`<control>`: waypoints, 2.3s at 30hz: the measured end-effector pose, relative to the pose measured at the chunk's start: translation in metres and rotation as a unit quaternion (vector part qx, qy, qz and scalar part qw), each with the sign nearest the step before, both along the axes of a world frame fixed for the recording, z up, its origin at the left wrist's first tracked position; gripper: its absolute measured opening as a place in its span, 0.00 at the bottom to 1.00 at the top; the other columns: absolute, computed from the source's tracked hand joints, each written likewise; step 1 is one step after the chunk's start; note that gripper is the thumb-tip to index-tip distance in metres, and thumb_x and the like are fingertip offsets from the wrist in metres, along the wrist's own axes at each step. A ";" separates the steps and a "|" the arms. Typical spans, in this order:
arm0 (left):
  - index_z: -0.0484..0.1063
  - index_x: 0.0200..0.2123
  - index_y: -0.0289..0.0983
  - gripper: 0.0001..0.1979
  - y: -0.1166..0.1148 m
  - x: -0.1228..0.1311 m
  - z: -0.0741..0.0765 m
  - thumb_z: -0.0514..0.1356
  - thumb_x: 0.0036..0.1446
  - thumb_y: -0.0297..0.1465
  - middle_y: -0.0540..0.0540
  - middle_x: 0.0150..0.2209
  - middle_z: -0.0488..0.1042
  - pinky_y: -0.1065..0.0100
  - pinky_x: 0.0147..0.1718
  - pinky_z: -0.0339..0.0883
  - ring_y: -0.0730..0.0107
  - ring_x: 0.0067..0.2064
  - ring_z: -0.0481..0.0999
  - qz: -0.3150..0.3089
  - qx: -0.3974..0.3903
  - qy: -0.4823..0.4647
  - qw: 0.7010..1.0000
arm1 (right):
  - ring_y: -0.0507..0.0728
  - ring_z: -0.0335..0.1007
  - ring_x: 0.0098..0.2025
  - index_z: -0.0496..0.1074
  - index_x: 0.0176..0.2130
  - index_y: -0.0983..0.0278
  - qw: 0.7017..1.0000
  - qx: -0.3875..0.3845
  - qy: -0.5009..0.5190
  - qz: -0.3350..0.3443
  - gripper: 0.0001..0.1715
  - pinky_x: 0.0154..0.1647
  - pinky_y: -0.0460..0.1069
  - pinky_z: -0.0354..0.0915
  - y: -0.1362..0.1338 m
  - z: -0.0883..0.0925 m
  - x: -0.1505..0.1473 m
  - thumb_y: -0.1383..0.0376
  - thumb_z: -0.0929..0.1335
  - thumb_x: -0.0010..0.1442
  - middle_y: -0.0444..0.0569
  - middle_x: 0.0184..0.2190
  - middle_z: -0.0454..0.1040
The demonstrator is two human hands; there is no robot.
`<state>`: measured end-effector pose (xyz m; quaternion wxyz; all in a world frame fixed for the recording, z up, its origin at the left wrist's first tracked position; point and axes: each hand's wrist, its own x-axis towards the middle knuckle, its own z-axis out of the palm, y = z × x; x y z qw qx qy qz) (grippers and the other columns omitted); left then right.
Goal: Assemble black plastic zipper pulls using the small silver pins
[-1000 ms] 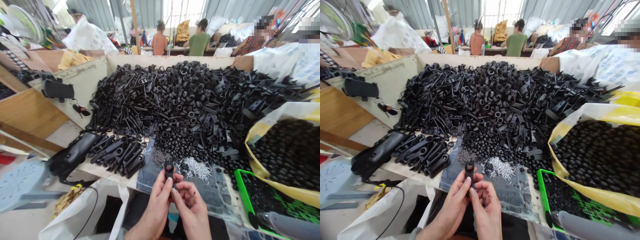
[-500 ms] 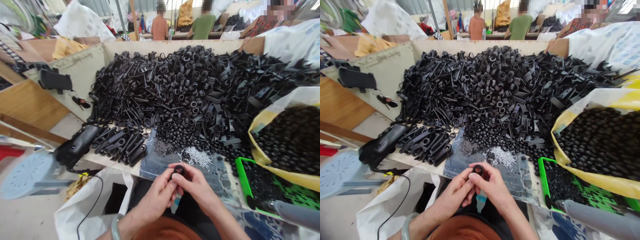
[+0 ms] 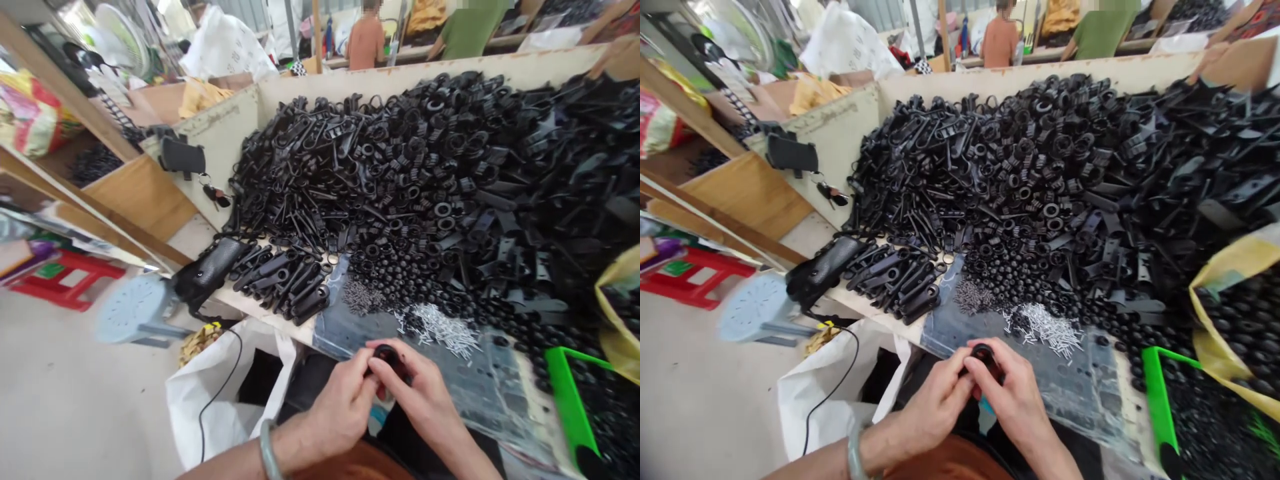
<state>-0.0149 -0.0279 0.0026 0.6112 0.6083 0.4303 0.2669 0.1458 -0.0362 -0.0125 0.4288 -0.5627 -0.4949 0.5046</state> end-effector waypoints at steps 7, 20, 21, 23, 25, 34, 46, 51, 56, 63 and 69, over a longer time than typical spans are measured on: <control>0.76 0.52 0.42 0.13 0.011 -0.023 0.001 0.58 0.69 0.37 0.47 0.37 0.78 0.68 0.37 0.69 0.66 0.36 0.76 0.056 -0.025 -0.017 0.998 | 0.57 0.78 0.36 0.79 0.45 0.58 0.979 0.146 -0.137 0.039 0.10 0.36 0.48 0.72 0.016 0.016 -0.010 0.59 0.72 0.64 0.48 0.39 0.81; 0.82 0.42 0.41 0.07 0.102 -0.089 0.024 0.64 0.65 0.33 0.41 0.43 0.82 0.50 0.48 0.59 0.50 0.46 0.74 0.285 0.523 0.443 0.671 | 0.56 0.75 0.34 0.79 0.48 0.60 0.857 0.190 -0.473 -0.075 0.14 0.35 0.50 0.67 0.141 0.026 0.038 0.61 0.65 0.69 0.50 0.44 0.79; 0.82 0.43 0.41 0.07 0.106 -0.090 0.020 0.64 0.65 0.33 0.41 0.43 0.82 0.50 0.47 0.58 0.50 0.46 0.74 0.278 0.525 0.455 0.663 | 0.56 0.75 0.35 0.80 0.48 0.59 0.848 0.184 -0.491 -0.075 0.13 0.33 0.50 0.66 0.149 0.023 0.043 0.62 0.66 0.68 0.50 0.45 0.78; 0.82 0.46 0.40 0.09 0.110 -0.090 0.013 0.63 0.65 0.33 0.40 0.43 0.81 0.50 0.46 0.58 0.49 0.47 0.73 0.267 0.518 0.471 0.662 | 0.56 0.75 0.33 0.80 0.47 0.58 0.838 0.172 -0.513 -0.066 0.12 0.29 0.49 0.62 0.161 0.017 0.047 0.63 0.68 0.66 0.50 0.46 0.77; 0.81 0.48 0.41 0.10 0.109 -0.090 0.009 0.64 0.65 0.33 0.40 0.45 0.81 0.50 0.46 0.57 0.50 0.47 0.73 0.265 0.504 0.472 0.673 | 0.54 0.73 0.31 0.80 0.44 0.58 0.830 0.160 -0.531 -0.056 0.10 0.26 0.49 0.58 0.168 0.013 0.046 0.63 0.69 0.64 0.50 0.46 0.75; 0.79 0.46 0.41 0.09 0.168 -0.046 0.058 0.59 0.68 0.34 0.43 0.42 0.80 0.55 0.43 0.59 0.55 0.46 0.72 0.015 0.525 0.412 0.745 | 0.59 0.77 0.34 0.76 0.47 0.59 0.857 0.154 -0.480 -0.107 0.14 0.32 0.50 0.63 0.158 0.022 0.055 0.56 0.67 0.66 0.48 0.39 0.81; 0.77 0.38 0.38 0.09 0.269 0.010 0.033 0.59 0.62 0.20 0.43 0.36 0.76 0.59 0.48 0.55 0.59 0.45 0.70 -0.313 0.613 0.394 0.610 | 0.58 0.78 0.31 0.78 0.47 0.59 0.956 0.129 -0.235 -0.122 0.20 0.31 0.49 0.67 0.079 0.019 0.063 0.51 0.65 0.67 0.48 0.33 0.83; 0.75 0.41 0.37 0.03 0.285 0.002 0.048 0.61 0.65 0.27 0.41 0.43 0.76 0.61 0.47 0.56 0.58 0.48 0.70 -0.310 0.617 0.367 0.623 | 0.56 0.74 0.28 0.77 0.47 0.59 0.979 0.086 -0.126 -0.133 0.21 0.27 0.48 0.66 0.057 0.011 0.057 0.48 0.67 0.67 0.49 0.34 0.84; 0.73 0.36 0.37 0.06 0.296 0.007 0.051 0.59 0.67 0.31 0.42 0.41 0.78 0.61 0.47 0.58 0.59 0.45 0.72 -0.253 0.607 0.333 0.676 | 0.47 0.55 0.16 0.72 0.49 0.61 0.982 0.048 0.051 -0.177 0.24 0.17 0.46 0.55 0.041 0.007 0.045 0.44 0.67 0.67 0.51 0.37 0.83; 0.68 0.39 0.37 0.06 0.260 0.016 0.083 0.56 0.69 0.33 0.44 0.44 0.80 0.63 0.48 0.66 0.64 0.47 0.79 -0.091 0.552 0.220 0.799 | 0.49 0.53 0.19 0.77 0.47 0.60 0.969 0.064 0.107 -0.214 0.20 0.19 0.44 0.51 0.013 0.012 0.046 0.48 0.72 0.65 0.38 0.20 0.65; 0.65 0.34 0.38 0.13 0.137 0.018 0.075 0.66 0.61 0.37 0.45 0.37 0.81 0.65 0.44 0.73 0.63 0.44 0.83 -0.024 0.074 -0.142 0.987 | 0.48 0.53 0.20 0.81 0.43 0.59 0.968 0.117 0.070 -0.209 0.14 0.18 0.45 0.50 0.000 0.024 0.038 0.53 0.73 0.65 0.44 0.30 0.70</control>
